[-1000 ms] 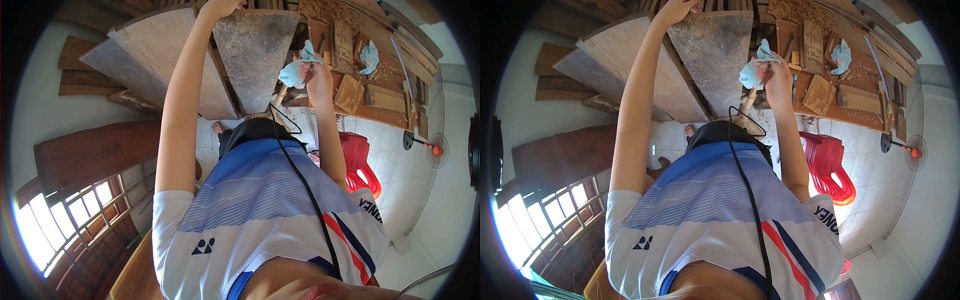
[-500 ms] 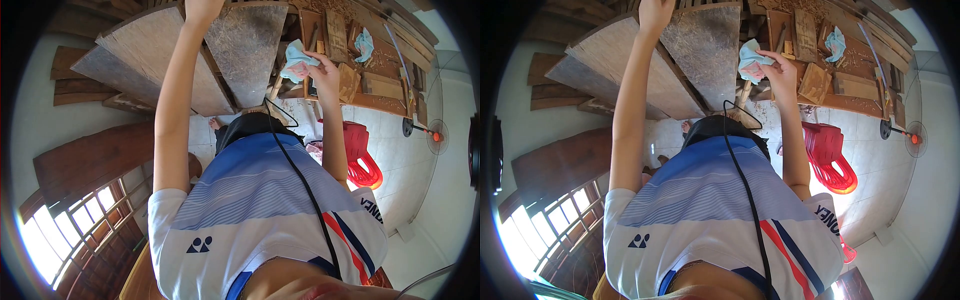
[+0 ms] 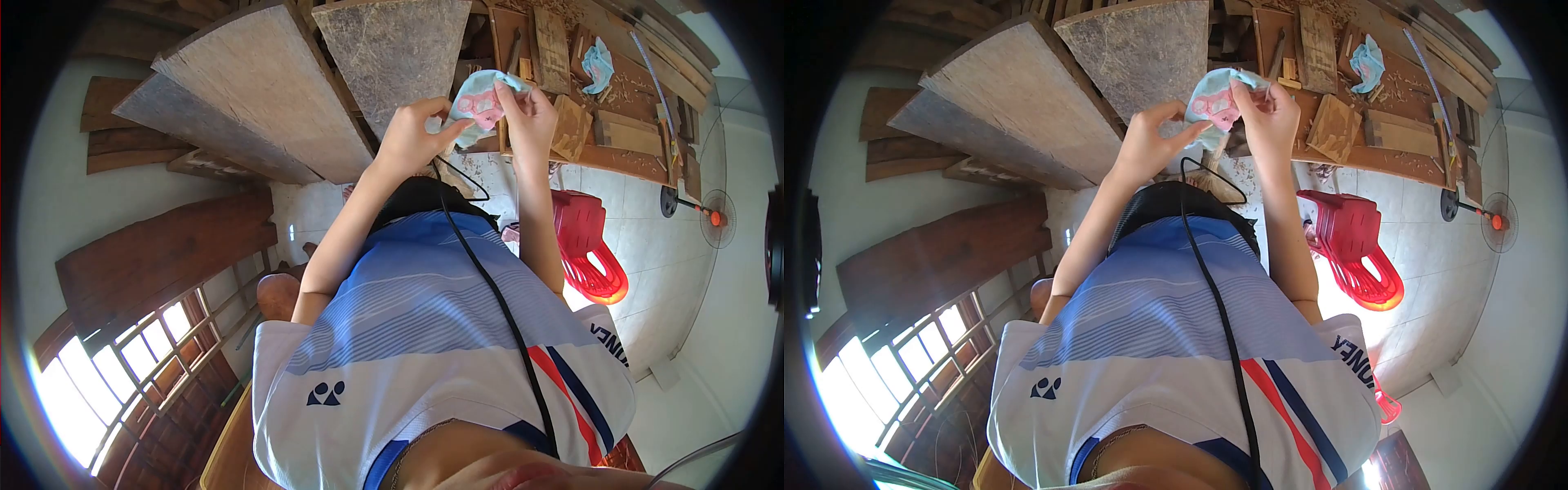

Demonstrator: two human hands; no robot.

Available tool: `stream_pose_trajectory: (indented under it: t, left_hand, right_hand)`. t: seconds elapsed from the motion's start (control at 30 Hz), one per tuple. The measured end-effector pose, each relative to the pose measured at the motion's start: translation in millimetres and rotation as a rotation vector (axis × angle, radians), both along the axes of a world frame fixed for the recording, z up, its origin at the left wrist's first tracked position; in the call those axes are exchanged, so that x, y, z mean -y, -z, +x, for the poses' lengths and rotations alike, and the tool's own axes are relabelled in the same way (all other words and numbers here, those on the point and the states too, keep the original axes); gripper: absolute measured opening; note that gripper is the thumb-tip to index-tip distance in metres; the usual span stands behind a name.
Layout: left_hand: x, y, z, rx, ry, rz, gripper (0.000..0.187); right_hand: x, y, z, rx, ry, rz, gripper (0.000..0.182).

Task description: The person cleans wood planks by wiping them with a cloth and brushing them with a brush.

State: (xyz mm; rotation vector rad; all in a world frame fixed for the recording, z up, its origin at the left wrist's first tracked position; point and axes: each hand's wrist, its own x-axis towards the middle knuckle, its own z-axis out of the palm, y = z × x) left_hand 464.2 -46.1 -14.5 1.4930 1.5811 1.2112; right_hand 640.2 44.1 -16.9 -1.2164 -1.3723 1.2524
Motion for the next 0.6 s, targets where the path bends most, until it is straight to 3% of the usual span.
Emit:
stream_pose_trajectory:
  t: [0.03,0.1,0.17,0.27,0.3,0.4,0.5,0.6]
  left_hand:
    - [2.5,-0.2,-2.1,0.029,-0.007,0.057,0.028]
    - [4.8,-10.4,-7.0,-0.198,-0.066,0.295,0.025]
    - [5.1,-19.0,-12.6,-0.286,-0.074,0.433,0.022]
    - [0.3,-20.5,-18.2,-0.149,-0.003,0.44,0.018]
    - [-2.2,-18.3,-17.9,-0.067,0.024,0.407,0.017]
    - [-3.3,-13.5,-14.0,0.188,0.022,0.223,0.016]
    - [-7.0,-9.3,-8.5,0.336,-0.048,0.13,0.02]
    - [-13.5,-13.3,-5.8,0.474,-0.104,0.175,0.031]
  right_hand:
    - [-6.1,3.7,5.8,0.136,-0.06,0.016,0.024]
    - [-17.6,12.6,16.9,0.408,-0.18,0.05,0.033]
    - [-16.4,13.6,15.8,0.301,-0.265,0.019,0.04]
    - [-9.0,7.6,8.1,0.031,-0.272,0.012,0.052]
    - [-4.9,3.7,4.0,-0.077,-0.253,0.014,0.058]
    - [1.8,-10.4,-3.9,-0.537,-0.485,0.062,0.07]
    - [8.5,-8.9,1.1,-0.357,-0.673,-0.036,0.068]
    - [19.8,-6.8,-4.6,-0.273,-0.596,-0.122,0.055]
